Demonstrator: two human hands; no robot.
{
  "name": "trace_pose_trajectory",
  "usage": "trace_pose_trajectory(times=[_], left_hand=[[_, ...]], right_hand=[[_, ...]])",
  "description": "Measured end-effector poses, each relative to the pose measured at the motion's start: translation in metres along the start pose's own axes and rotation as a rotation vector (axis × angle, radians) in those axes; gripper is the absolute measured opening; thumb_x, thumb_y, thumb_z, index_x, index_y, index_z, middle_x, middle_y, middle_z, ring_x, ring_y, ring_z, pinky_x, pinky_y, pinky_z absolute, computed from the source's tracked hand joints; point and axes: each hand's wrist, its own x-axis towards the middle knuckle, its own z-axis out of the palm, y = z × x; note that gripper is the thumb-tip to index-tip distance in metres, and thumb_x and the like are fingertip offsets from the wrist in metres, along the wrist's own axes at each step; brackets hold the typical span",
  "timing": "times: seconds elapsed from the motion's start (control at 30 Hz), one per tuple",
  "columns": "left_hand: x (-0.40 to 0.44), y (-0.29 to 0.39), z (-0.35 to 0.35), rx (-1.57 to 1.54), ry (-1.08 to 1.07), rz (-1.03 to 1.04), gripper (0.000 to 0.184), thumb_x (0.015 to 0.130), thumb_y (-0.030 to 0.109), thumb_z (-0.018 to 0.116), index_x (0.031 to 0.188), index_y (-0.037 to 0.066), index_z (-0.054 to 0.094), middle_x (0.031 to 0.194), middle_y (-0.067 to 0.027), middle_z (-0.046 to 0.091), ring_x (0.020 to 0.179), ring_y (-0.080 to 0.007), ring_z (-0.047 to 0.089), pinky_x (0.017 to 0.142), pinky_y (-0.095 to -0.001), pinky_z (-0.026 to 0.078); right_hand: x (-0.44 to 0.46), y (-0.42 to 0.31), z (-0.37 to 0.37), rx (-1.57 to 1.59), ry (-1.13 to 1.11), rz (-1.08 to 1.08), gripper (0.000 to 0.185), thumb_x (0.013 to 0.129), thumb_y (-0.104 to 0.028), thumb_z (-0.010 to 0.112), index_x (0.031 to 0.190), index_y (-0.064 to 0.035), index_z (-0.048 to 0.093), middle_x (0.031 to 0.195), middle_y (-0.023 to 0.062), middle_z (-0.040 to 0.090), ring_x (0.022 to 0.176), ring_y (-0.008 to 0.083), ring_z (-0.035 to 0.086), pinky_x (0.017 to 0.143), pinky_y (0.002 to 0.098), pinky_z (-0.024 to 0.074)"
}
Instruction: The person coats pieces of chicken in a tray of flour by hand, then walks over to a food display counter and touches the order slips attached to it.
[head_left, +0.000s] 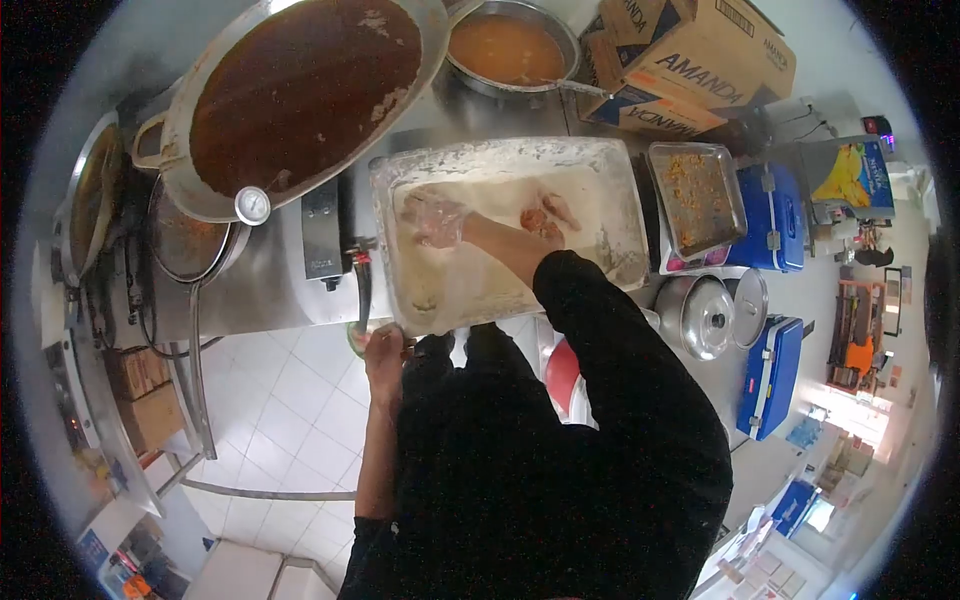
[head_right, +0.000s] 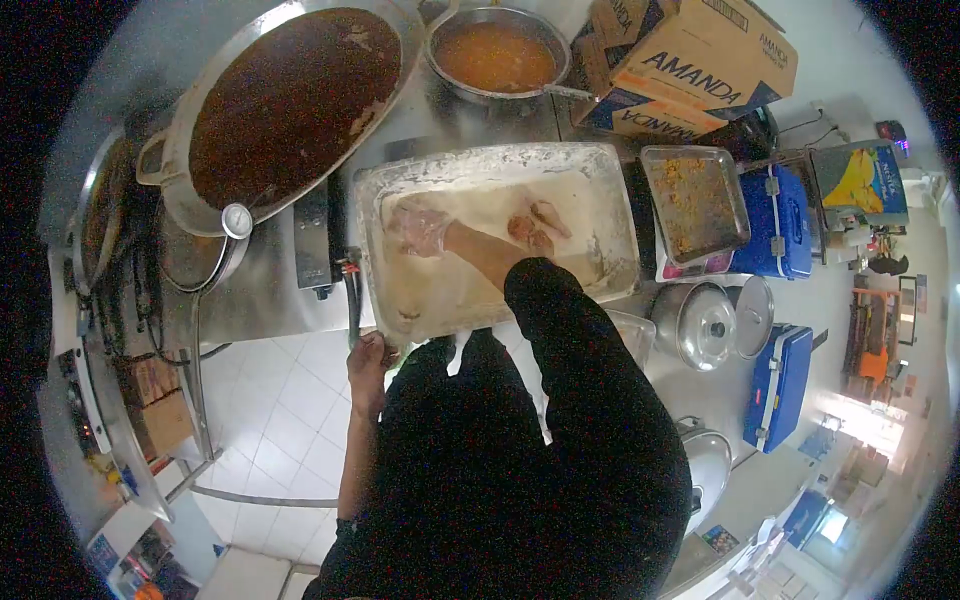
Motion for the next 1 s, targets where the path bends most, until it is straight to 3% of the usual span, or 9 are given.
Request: trace_pose_trajectory(times=[0.33,0.43,0.5,0.53,0.6,0.7,0.8,0.9,1.0], left_hand=[[-0.003,0.005,0.015,-0.219,0.024,-0.057,0.025,0.098,0.018,0.051,0.109,-0.004,0.053,0.1,-0.0094,0.06,0.088,-0.0169,0.062,0.078,-0.0309,0.055],[-0.002,0.003,0.016,-0.263,0.05,-0.08,0.026,0.098,0.015,0.05,0.113,-0.006,0.051,0.099,-0.0109,0.06,0.087,-0.0186,0.063,0.077,-0.0302,0.056],[0.001,-0.001,0.013,-0.258,0.05,-0.074,0.027,0.098,0.016,0.051,0.113,-0.006,0.051,0.099,-0.0114,0.06,0.086,-0.0192,0.063,0.076,-0.03,0.056],[0.003,-0.005,0.011,-0.249,0.046,-0.07,0.028,0.098,0.017,0.051,0.113,-0.006,0.051,0.099,-0.0118,0.061,0.085,-0.0197,0.064,0.076,-0.0297,0.056],[0.008,-0.017,0.003,-0.265,0.025,-0.042,0.028,0.097,0.018,0.053,0.113,-0.005,0.052,0.098,-0.011,0.061,0.083,-0.0189,0.064,0.075,-0.0292,0.057],[0.002,-0.006,0.01,-0.261,0.009,-0.035,0.023,0.095,0.017,0.056,0.105,-0.003,0.057,0.097,-0.0078,0.06,0.083,-0.0158,0.062,0.076,-0.0298,0.053],[0.008,-0.014,0.006,-0.284,0.009,-0.053,0.021,0.095,0.017,0.056,0.105,-0.002,0.057,0.097,-0.0065,0.06,0.082,-0.0154,0.062,0.077,-0.0308,0.054],[0.006,-0.012,0.007,-0.274,0.021,-0.048,0.019,0.095,0.017,0.057,0.105,0.001,0.057,0.097,-0.0054,0.06,0.083,-0.0157,0.061,0.079,-0.0309,0.053],[0.008,-0.016,0.005,-0.271,0.007,-0.047,0.018,0.095,0.017,0.057,0.105,0.002,0.057,0.096,-0.0049,0.059,0.085,-0.0166,0.061,0.082,-0.0321,0.053]], right_hand=[[-0.088,0.049,0.011,0.04,-0.173,0.013,0.042,0.083,-0.03,0.054,0.117,-0.0058,0.057,0.124,0.0174,0.052,0.12,0.0322,0.046,0.105,0.0452,0.0343],[-0.14,0.079,0.005,-0.285,-0.272,-0.085,0.042,0.081,-0.028,0.054,0.118,-0.0076,0.057,0.129,0.0156,0.051,0.125,0.0325,0.043,0.107,0.0423,0.0333],[-0.186,0.122,0.045,0.664,-0.012,0.268,0.04,0.084,-0.03,0.051,0.117,-0.008,0.056,0.129,0.014,0.052,0.124,0.0329,0.044,0.108,0.0416,0.0322],[-0.19,0.111,0.017,0.662,-0.016,0.268,0.04,0.084,-0.03,0.051,0.117,-0.008,0.056,0.129,0.014,0.052,0.124,0.0329,0.044,0.108,0.0416,0.0322],[-0.195,0.064,-0.077,-0.058,-0.392,0.345,0.044,0.085,-0.034,0.054,0.12,-0.009,0.055,0.13,0.0141,0.051,0.125,0.033,0.042,0.108,0.0418,0.0304],[-0.23,0.063,-0.072,-0.045,-0.024,0.555,0.06,0.083,-0.044,0.058,0.131,-0.0106,0.047,0.135,0.0149,0.048,0.128,0.0362,0.038,0.111,0.0426,0.0256],[-0.215,0.05,-0.076,0.12,-0.007,0.879,0.077,0.079,-0.044,0.064,0.142,-0.0123,0.034,0.142,0.0153,0.042,0.132,0.0386,0.033,0.111,0.0429,0.0276],[-0.195,0.035,-0.013,-0.347,0.122,0.972,0.083,0.079,-0.044,0.064,0.147,-0.0162,0.025,0.142,0.0153,0.042,0.128,0.0428,0.037,0.106,0.0463,0.0341],[-0.194,0.058,0.04,-0.033,0.065,0.859,0.082,0.079,-0.041,0.064,0.147,-0.0165,0.027,0.14,0.0168,0.045,0.124,0.0395,0.046,0.099,0.0456,0.0408]])
